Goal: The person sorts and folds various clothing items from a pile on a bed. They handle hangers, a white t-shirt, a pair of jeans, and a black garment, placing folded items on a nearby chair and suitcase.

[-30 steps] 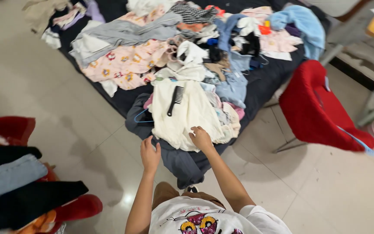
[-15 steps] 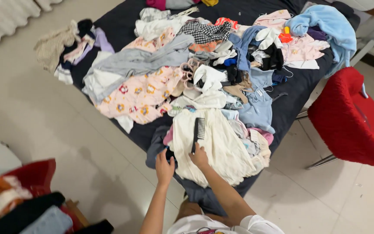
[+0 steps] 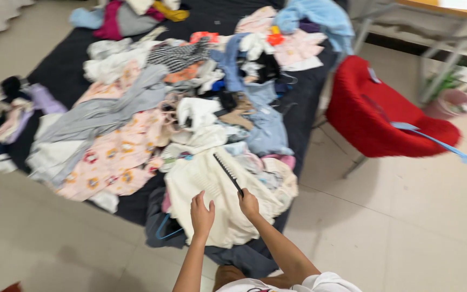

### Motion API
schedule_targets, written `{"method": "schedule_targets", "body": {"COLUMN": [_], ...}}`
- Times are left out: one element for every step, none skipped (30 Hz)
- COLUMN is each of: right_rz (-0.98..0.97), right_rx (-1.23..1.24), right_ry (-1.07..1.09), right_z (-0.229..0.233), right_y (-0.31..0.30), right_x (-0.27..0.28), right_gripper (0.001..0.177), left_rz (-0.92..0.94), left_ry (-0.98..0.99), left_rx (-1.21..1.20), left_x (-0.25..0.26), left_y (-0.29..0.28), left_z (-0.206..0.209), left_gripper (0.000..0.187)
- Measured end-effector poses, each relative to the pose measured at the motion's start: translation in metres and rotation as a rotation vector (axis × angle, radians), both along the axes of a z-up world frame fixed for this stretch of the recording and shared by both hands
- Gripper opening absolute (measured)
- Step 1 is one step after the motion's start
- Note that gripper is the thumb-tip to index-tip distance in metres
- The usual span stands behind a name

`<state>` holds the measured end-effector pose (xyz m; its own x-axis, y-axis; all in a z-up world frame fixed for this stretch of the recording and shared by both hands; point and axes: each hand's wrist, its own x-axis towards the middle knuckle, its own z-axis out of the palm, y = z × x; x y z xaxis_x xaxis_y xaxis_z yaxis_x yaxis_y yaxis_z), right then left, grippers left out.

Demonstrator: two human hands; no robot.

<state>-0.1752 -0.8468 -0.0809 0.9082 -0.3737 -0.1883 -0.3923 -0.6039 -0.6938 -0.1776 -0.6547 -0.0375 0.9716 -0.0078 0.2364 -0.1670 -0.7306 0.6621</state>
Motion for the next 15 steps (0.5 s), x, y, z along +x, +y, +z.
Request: {"method": "schedule_targets", "body": {"right_rz": [-0.042,-0.059,-0.073,-0.087,-0.104,-0.120,-0.134,-0.117,-0.097,-0.077,-0.101,-0.124,-0.154,-0.200,-0.253], "right_rx": [0.030,0.039,0.046,0.053,0.060,0.066,0.069,0.057,0.048,0.038,0.027,0.016,0.008,0.031,0.059], "right_ry": [-0.016,-0.030,-0.043,-0.056,-0.075,-0.094,-0.116,-0.111,-0.102,-0.093,-0.113,-0.134,-0.156,-0.164,-0.180], "right_z": [0.001,0.002,0.002,0.003,0.006,0.008,0.012,0.018,0.024,0.029,0.036,0.042,0.047,0.051,0.056], "right_y": [-0.027,-0.058,-0.093,-0.125,-0.159,-0.190,-0.224,-0.257,-0.288,-0.319,-0.346,-0.375,-0.399,-0.421,-0.440], "right_x": [-0.008,-0.016,-0.027,-0.041,-0.056,-0.072,-0.088,-0.105,-0.123,-0.140,-0.154,-0.169,-0.184,-0.201,-0.214], "right_gripper": [0.026,0.027,0.029,0.030,0.029,0.027,0.026,0.026,0.026,0.026,0.025,0.024,0.023,0.024,0.025], "left_rz": [-0.018,-0.035,-0.050,-0.064,-0.052,-0.039,-0.024,-0.035,-0.043,-0.051,-0.098,-0.144,-0.198,-0.234,-0.277], "left_ry": [-0.001,-0.042,-0.080,-0.119,-0.131,-0.143,-0.156,-0.151,-0.144,-0.136,-0.164,-0.192,-0.221,-0.197,-0.179], "left_rx": [-0.003,-0.016,-0.031,-0.048,-0.085,-0.123,-0.164,-0.196,-0.227,-0.257,-0.266,-0.276,-0.283,-0.283,-0.278], "left_x": [-0.002,-0.002,-0.002,-0.004,-0.007,-0.011,-0.016,-0.023,-0.032,-0.042,-0.048,-0.055,-0.063,-0.072,-0.077], "left_y": [-0.024,-0.050,-0.080,-0.109,-0.140,-0.168,-0.200,-0.233,-0.263,-0.295,-0.326,-0.361,-0.391,-0.418,-0.443], "left_z": [0.001,0.003,0.005,0.008,0.012,0.014,0.019,0.024,0.028,0.033,0.038,0.044,0.049,0.053,0.060], "left_gripper": [0.053,0.053,0.053,0.053,0.053,0.053,0.053,0.052,0.052,0.052,0.052,0.052,0.052,0.052,0.051]}}
